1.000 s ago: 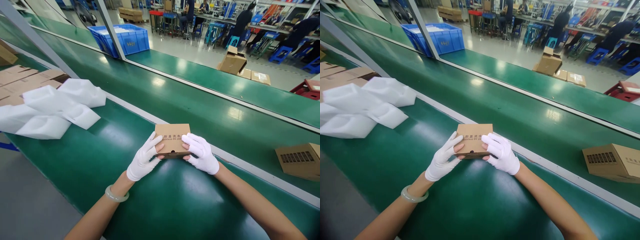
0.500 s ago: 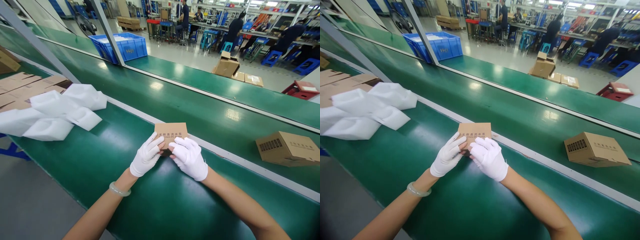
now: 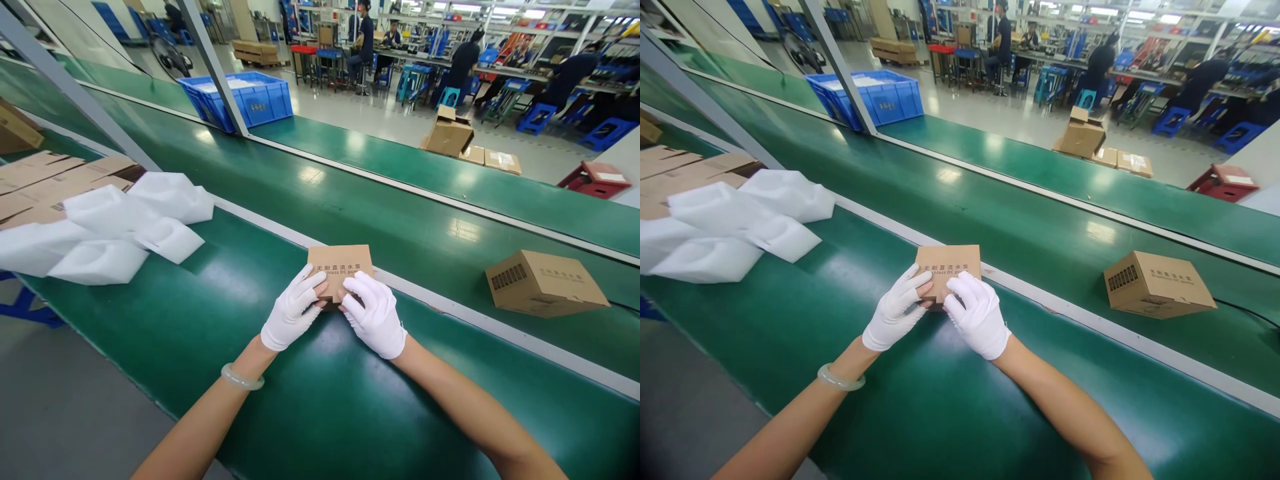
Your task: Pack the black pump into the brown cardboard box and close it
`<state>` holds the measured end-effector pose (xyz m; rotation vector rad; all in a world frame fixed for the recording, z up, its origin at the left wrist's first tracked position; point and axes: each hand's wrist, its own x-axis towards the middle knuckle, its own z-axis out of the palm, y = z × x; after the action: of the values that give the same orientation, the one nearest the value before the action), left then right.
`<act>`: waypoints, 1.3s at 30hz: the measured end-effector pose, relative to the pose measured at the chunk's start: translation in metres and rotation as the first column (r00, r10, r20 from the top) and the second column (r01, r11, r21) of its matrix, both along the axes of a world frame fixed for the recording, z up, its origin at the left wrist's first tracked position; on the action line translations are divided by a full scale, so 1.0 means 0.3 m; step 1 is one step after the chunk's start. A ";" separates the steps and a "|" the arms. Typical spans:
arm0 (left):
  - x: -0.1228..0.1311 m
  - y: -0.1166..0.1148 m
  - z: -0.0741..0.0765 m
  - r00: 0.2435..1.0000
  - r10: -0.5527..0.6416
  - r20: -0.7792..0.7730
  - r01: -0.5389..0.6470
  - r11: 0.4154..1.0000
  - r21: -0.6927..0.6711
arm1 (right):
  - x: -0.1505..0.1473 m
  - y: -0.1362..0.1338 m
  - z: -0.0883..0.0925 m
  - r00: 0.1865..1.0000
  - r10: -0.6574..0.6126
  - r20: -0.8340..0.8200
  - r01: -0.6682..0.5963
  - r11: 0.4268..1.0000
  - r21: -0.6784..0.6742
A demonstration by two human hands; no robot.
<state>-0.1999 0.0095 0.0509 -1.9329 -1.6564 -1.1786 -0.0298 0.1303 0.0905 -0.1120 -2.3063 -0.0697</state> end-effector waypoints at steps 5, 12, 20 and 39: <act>-0.003 -0.001 -0.007 1.000 0.005 0.014 -0.005 1.000 -0.007 | 0.000 -0.016 -0.013 0.995 -0.001 0.102 0.012 0.994 -0.112; 0.000 0.002 -0.004 1.000 0.004 0.030 -0.004 1.000 -0.015 | -0.005 -0.035 -0.010 0.997 -0.063 -0.043 0.058 0.992 -0.111; -0.016 0.026 0.000 1.000 0.029 0.006 -0.029 1.000 0.006 | -0.044 -0.009 0.014 0.981 -0.186 0.051 0.192 0.968 -0.159; -0.219 0.507 0.053 0.941 0.171 -0.291 -0.214 0.969 -0.125 | 0.143 0.150 -0.328 0.936 -0.347 0.061 0.352 0.925 -0.142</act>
<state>-0.2655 0.1616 0.0669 -1.8706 -1.7769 -0.6860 0.0130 0.1753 -0.0078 -0.6059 -2.2992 -0.0789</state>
